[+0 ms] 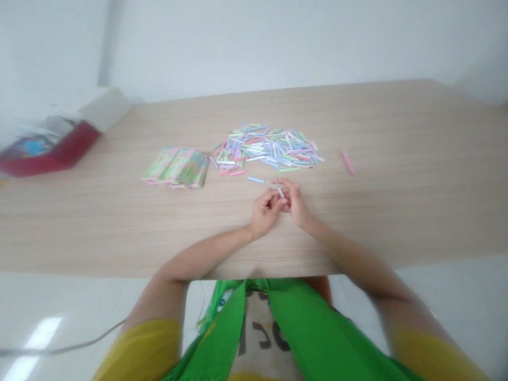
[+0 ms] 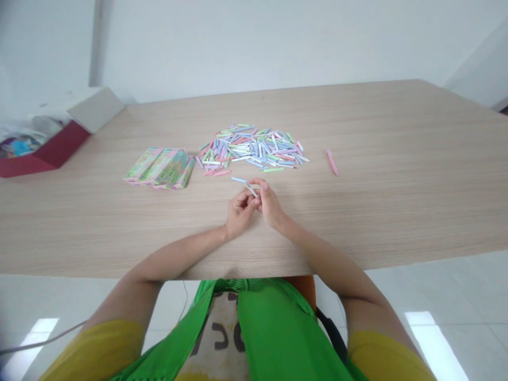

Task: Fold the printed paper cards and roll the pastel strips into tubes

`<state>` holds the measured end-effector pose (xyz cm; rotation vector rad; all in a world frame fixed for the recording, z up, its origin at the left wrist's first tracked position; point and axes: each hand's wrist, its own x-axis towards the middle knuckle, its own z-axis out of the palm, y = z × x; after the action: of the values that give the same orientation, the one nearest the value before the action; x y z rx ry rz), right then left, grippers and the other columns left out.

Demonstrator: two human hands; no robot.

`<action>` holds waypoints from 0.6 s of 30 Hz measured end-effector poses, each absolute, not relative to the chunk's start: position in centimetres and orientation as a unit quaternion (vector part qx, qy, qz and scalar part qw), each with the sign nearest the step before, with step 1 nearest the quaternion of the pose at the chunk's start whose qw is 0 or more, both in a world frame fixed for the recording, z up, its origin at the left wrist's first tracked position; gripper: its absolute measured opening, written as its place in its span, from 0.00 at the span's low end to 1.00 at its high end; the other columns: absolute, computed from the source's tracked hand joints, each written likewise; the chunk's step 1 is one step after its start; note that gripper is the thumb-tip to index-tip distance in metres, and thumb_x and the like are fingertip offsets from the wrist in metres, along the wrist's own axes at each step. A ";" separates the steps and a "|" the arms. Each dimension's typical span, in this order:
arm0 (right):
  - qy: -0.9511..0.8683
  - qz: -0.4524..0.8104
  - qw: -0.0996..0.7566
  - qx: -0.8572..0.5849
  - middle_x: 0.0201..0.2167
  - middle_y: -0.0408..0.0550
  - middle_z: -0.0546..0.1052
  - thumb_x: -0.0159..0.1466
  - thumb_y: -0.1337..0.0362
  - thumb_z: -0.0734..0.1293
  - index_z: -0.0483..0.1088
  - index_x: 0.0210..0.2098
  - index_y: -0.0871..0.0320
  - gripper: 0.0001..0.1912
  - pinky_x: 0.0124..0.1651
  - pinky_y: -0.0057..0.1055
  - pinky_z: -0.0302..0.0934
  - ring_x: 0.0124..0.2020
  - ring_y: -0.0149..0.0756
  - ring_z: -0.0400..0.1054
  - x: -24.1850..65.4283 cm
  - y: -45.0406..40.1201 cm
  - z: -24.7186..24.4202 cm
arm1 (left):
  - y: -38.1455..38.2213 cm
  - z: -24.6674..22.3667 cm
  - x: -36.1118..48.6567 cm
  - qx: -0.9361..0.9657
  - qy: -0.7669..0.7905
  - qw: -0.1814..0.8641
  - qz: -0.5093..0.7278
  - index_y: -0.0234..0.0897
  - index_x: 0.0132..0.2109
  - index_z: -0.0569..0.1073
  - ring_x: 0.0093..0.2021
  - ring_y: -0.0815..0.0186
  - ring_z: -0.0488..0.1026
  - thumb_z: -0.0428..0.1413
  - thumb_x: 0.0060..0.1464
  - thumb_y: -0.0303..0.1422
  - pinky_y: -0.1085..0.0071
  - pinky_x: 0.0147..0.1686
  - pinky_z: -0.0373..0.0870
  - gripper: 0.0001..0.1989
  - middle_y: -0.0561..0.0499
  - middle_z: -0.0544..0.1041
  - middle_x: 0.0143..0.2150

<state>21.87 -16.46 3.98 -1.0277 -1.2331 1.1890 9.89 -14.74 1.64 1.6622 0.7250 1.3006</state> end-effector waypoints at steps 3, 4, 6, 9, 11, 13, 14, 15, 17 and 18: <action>-0.506 0.491 0.560 -0.434 0.18 0.34 0.55 0.56 0.23 0.45 0.62 0.54 0.53 0.47 0.21 0.28 0.38 0.17 0.28 0.44 20.7 -17.2 3.8 | -15.0 2.1 9.8 0.640 0.290 0.491 0.515 0.36 0.35 0.75 0.29 0.70 0.71 0.57 0.60 0.50 0.71 0.33 0.70 0.20 0.52 0.75 0.29; -0.505 0.487 0.568 -0.430 0.18 0.34 0.53 0.56 0.23 0.44 0.62 0.55 0.53 0.47 0.21 0.29 0.39 0.17 0.29 0.44 20.4 -17.4 3.7 | -15.1 2.3 9.7 0.629 0.284 0.509 0.514 0.36 0.34 0.74 0.27 0.71 0.71 0.57 0.59 0.50 0.72 0.31 0.70 0.20 0.53 0.74 0.27; -0.501 0.479 0.584 -0.423 0.18 0.35 0.53 0.57 0.24 0.44 0.61 0.57 0.53 0.48 0.22 0.29 0.40 0.18 0.30 0.46 20.1 -17.7 3.6 | -15.2 2.9 9.5 0.610 0.271 0.534 0.518 0.36 0.32 0.72 0.23 0.71 0.71 0.59 0.57 0.49 0.73 0.27 0.69 0.20 0.54 0.74 0.23; -0.487 0.447 0.608 -0.441 0.19 0.37 0.57 0.60 0.27 0.44 0.57 0.60 0.53 0.45 0.23 0.29 0.44 0.20 0.32 0.51 20.1 -17.8 3.5 | -15.2 3.8 9.4 0.602 0.280 0.528 0.529 0.35 0.27 0.71 0.22 0.71 0.72 0.64 0.51 0.49 0.74 0.26 0.68 0.21 0.53 0.75 0.22; -0.479 0.412 0.625 -0.458 0.20 0.37 0.59 0.63 0.29 0.45 0.56 0.61 0.51 0.42 0.24 0.29 0.47 0.21 0.33 0.54 20.2 -17.9 3.3 | -15.1 4.5 9.5 0.595 0.310 0.519 0.530 0.34 0.25 0.72 0.22 0.72 0.71 0.67 0.48 0.48 0.75 0.24 0.65 0.22 0.51 0.76 0.22; -0.481 0.383 0.641 -0.460 0.22 0.38 0.61 0.65 0.31 0.46 0.55 0.62 0.51 0.39 0.26 0.29 0.50 0.23 0.33 0.57 20.4 -18.0 3.1 | -15.2 4.9 9.7 0.590 0.339 0.515 0.521 0.33 0.24 0.73 0.20 0.74 0.68 0.68 0.46 0.47 0.76 0.22 0.61 0.22 0.51 0.76 0.21; -0.485 0.372 0.645 -0.459 0.23 0.39 0.62 0.65 0.32 0.47 0.55 0.62 0.51 0.38 0.26 0.30 0.51 0.24 0.33 0.58 20.4 -18.1 3.0 | -15.3 5.1 9.8 0.589 0.348 0.515 0.516 0.33 0.24 0.74 0.20 0.75 0.66 0.68 0.46 0.47 0.77 0.22 0.59 0.21 0.52 0.75 0.20; -0.490 0.363 0.646 -0.459 0.23 0.39 0.63 0.66 0.33 0.47 0.54 0.63 0.51 0.38 0.27 0.30 0.51 0.24 0.33 0.59 20.5 -18.1 2.9 | -15.4 5.2 9.9 0.591 0.353 0.514 0.511 0.33 0.24 0.75 0.19 0.75 0.64 0.68 0.46 0.47 0.77 0.21 0.58 0.21 0.53 0.75 0.20; -0.501 0.350 0.640 -0.467 0.24 0.39 0.63 0.67 0.34 0.46 0.54 0.63 0.52 0.38 0.27 0.30 0.51 0.25 0.33 0.59 20.6 -18.0 2.8 | -15.4 5.4 9.9 0.602 0.358 0.508 0.501 0.33 0.24 0.75 0.18 0.76 0.59 0.67 0.47 0.48 0.77 0.20 0.54 0.21 0.54 0.72 0.18; -0.508 0.349 0.631 -0.471 0.24 0.39 0.63 0.67 0.34 0.46 0.53 0.64 0.52 0.38 0.27 0.30 0.51 0.25 0.33 0.59 20.7 -18.0 2.7 | -15.3 5.4 9.9 0.611 0.360 0.503 0.494 0.33 0.24 0.76 0.18 0.77 0.57 0.67 0.47 0.49 0.76 0.20 0.53 0.22 0.55 0.71 0.17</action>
<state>20.67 -17.97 2.74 -1.0795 -1.1641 0.7987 9.89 -15.30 5.43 1.4755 0.8698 1.1924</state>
